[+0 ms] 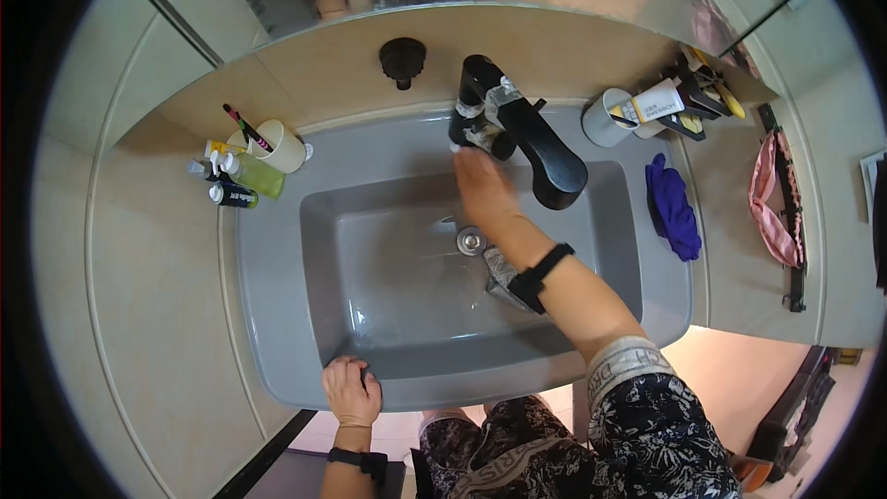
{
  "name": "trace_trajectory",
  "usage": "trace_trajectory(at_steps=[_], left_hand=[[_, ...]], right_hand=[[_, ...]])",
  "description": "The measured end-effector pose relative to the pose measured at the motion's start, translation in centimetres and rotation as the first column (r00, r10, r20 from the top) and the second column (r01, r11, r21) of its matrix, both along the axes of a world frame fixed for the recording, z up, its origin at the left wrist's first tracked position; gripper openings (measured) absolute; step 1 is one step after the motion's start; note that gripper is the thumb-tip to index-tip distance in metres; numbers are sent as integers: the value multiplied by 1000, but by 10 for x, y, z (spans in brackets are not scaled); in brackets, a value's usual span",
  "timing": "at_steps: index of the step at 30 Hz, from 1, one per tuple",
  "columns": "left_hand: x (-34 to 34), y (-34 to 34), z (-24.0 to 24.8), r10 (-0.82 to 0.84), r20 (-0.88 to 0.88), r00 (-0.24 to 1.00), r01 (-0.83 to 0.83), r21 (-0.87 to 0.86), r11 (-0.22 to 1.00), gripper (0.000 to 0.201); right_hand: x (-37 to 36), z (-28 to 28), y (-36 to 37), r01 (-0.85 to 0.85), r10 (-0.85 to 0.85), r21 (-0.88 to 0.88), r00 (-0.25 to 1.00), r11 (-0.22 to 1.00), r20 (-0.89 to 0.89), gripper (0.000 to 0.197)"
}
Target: Cleaning the bathroom sink, faucet, and drain components using a cloth and water.
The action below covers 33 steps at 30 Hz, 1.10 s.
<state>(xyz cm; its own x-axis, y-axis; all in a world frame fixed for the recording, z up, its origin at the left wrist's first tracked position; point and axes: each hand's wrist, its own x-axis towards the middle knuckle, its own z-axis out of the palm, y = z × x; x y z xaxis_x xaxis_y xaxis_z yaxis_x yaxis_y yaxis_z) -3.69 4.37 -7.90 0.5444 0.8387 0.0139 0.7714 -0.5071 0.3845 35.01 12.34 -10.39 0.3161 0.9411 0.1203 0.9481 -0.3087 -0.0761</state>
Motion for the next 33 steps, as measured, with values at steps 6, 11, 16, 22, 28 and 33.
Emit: trace_trajectory(at_steps=[6, 11, 16, 22, 28, 33], left_hand=[[5, 1, 1, 12, -5, 1000, -12, 1, 1000, 20], [-1, 1, 2, 23, 11, 1000, -23, -4, 1000, 21], [0, 2, 2, -8, 10, 1000, 7, 24, 1000, 21], [1, 0, 0, -37, 39, 999, 36, 10, 999, 20], [0, -3, -1, -14, 44, 999, 12, 36, 999, 17], [2, -6, -4, -11, -17, 1000, 13, 94, 995, 16]], right_hand=[[28, -6, -14, 85, -91, 165, 995, 983, 34, 46], [-8, -10, 10, 273, -283, 175, 958, 946, 33, 47], [-46, -35, 16, 75, -118, 277, 982, 958, 144, 42], [-39, 5, 2, 17, 90, 368, 958, 930, -273, 32], [-30, -11, -79, 100, 95, 286, 797, 953, -596, 26], [12, 5, -108, 549, -228, 136, 542, 824, -809, 29]])
